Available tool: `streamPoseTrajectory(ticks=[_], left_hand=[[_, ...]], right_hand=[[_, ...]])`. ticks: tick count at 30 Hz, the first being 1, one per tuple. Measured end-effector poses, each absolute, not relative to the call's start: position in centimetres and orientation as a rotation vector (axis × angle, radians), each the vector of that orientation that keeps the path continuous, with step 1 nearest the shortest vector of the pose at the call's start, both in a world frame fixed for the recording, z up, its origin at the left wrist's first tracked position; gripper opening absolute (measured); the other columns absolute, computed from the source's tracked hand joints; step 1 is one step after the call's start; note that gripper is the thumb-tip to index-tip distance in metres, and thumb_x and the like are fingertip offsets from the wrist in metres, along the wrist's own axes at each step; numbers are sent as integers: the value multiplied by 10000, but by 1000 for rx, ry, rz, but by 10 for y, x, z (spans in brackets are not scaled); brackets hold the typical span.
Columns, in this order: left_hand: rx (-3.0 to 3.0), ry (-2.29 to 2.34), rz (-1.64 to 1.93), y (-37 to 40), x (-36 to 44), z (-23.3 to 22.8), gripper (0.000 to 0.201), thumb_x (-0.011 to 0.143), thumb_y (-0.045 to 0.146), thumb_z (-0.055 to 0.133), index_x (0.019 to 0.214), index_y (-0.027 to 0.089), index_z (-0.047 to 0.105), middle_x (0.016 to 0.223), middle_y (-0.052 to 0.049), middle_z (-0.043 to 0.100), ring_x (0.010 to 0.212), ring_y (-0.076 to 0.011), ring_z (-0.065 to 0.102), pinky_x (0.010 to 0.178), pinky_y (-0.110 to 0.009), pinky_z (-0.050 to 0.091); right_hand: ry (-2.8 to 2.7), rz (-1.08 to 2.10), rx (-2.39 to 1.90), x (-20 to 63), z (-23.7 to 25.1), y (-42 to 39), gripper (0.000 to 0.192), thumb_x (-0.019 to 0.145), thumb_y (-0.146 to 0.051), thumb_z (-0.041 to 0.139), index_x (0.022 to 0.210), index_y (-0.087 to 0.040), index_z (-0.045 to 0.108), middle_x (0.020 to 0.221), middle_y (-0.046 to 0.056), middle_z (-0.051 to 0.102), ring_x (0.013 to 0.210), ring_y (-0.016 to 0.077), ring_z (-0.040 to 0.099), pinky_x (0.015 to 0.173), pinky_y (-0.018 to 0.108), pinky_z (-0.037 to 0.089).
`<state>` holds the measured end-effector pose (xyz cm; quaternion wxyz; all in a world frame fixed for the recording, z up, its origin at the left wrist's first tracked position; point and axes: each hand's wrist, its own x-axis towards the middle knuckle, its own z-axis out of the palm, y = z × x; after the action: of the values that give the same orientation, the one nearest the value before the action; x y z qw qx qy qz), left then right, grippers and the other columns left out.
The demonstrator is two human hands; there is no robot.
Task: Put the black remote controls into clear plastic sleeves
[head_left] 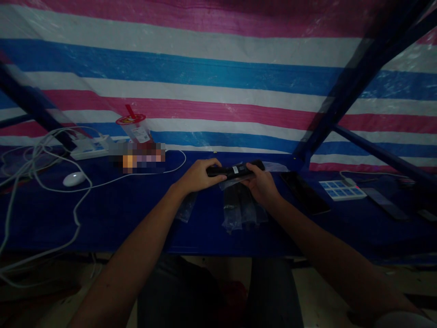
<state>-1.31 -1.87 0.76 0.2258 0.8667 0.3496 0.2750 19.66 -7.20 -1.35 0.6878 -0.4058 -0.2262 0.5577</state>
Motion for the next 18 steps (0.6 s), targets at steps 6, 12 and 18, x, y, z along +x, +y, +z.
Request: streamPoseTrajectory(ticks=[6, 12, 18], left_hand=[[2571, 973, 746, -17, -12, 7, 319, 828, 429, 690, 1042, 193, 668, 894, -45, 704, 812, -196, 643, 736, -326, 438], [2700, 991, 752, -15, -10, 1, 379, 842, 460, 679, 1137, 224, 646, 1072, -74, 688, 966, -234, 646, 849, -373, 461], [2720, 1014, 739, -16, -9, 0, 416, 857, 503, 661, 1172, 231, 648, 1071, -73, 642, 929, -222, 627, 819, -352, 463]], right_hand=[[-517, 1253, -879, 196, -16, -71, 113, 748, -171, 759, 794, -165, 656, 803, 36, 716, 774, 189, 699, 703, 339, 619], [-503, 1287, -848, 196, -17, -73, 143, 757, -185, 769, 880, -169, 698, 861, 37, 727, 835, 197, 699, 741, 362, 611], [-509, 1284, -830, 196, -19, -73, 176, 740, -185, 786, 892, -176, 697, 850, 23, 721, 837, 192, 697, 760, 358, 601]])
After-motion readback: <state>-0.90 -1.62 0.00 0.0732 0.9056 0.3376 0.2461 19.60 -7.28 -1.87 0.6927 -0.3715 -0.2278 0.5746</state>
